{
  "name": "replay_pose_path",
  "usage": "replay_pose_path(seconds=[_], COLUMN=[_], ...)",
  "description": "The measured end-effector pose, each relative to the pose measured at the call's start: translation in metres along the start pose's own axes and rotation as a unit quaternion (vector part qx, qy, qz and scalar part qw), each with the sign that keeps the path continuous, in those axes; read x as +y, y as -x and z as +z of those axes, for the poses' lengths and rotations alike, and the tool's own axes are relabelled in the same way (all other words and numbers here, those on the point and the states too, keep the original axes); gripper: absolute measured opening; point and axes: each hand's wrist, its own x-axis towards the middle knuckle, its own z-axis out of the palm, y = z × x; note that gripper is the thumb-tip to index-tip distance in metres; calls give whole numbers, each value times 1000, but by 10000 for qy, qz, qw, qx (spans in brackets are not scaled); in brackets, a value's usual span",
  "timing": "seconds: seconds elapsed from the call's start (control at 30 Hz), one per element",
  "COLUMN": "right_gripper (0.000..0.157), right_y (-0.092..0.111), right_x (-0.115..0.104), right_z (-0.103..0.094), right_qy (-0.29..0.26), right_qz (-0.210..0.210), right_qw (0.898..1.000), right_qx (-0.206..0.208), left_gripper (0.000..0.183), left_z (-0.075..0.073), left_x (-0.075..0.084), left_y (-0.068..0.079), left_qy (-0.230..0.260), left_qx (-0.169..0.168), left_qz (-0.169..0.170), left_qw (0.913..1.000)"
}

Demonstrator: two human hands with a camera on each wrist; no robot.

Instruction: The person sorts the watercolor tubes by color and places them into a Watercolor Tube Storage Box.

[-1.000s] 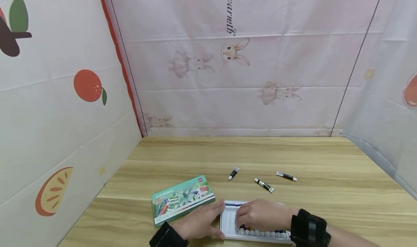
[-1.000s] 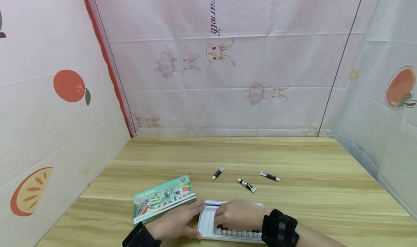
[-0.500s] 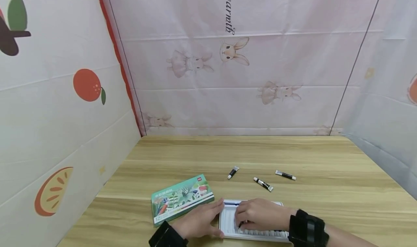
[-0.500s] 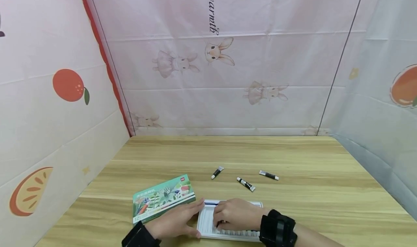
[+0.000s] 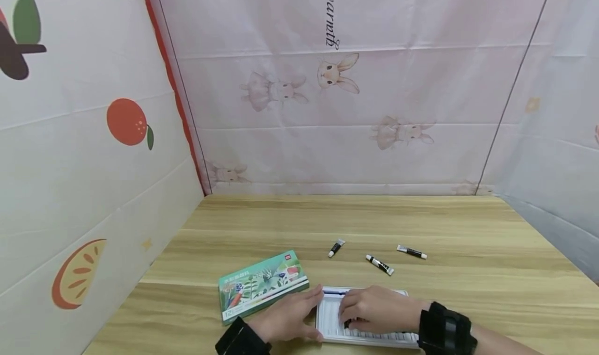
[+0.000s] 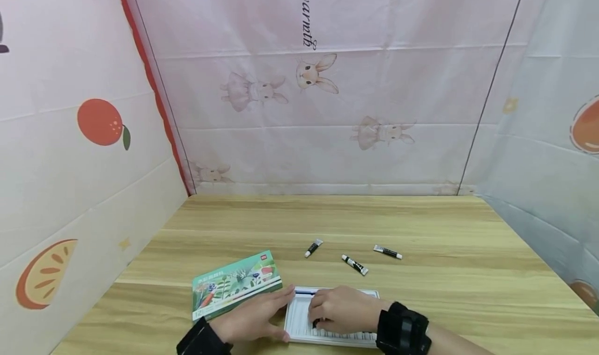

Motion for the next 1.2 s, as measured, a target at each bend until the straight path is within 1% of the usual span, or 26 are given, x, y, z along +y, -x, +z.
replay_pose_path(seconds=[0.23, 0.5, 0.57, 0.63, 0.7, 0.73, 0.8, 0.9, 0.97, 1.03, 1.2], right_gripper=[23, 23, 24, 24, 24, 24, 22, 22, 22, 21, 21], right_y=[6, 5, 6, 9, 16, 21, 32, 54, 67, 78, 95], right_x=[0, 1, 2, 7, 16, 23, 42, 72, 90, 102, 120], right_z=[1, -3, -5, -7, -11, -14, -17, -22, -24, -25, -22], right_qy=[-11, -13, -241, -398, -516, -471, -94, 312, 534, 587, 657], right_qz=[33, -40, 94, 334, 681, 843, 998, 1327, 1534, 1793, 2136], right_qw=[10000, 10000, 9996, 9984, 9952, 9932, 9891, 9800, 9748, 9719, 9681], right_qx=[43, 72, 82, 233, 485, 654, 1078, 1451, 1528, 1408, 1132], left_gripper=[81, 81, 81, 82, 81, 81, 81, 82, 83, 82, 81], left_z=[-1, -5, -4, -3, -2, -2, -2, -2, -2, -2, 0], left_x=[1, 3, 2, 3, 4, 4, 5, 5, 4, 4, 3], left_y=[0, -1, -1, 0, 0, 0, -1, -2, -2, -2, -3], left_qy=[100, 70, 82, 75, 87, 77, 79, 77, 58, 46, 77], left_qx=[-49, -30, -34, -38, -41, -42, -55, -71, -76, -77, -81], left_qz=[-82, -127, -124, -126, -134, -145, -185, -235, -237, -217, -189], left_qw=[9999, 9999, 9999, 9999, 9999, 9999, 9998, 9997, 9997, 9997, 9998])
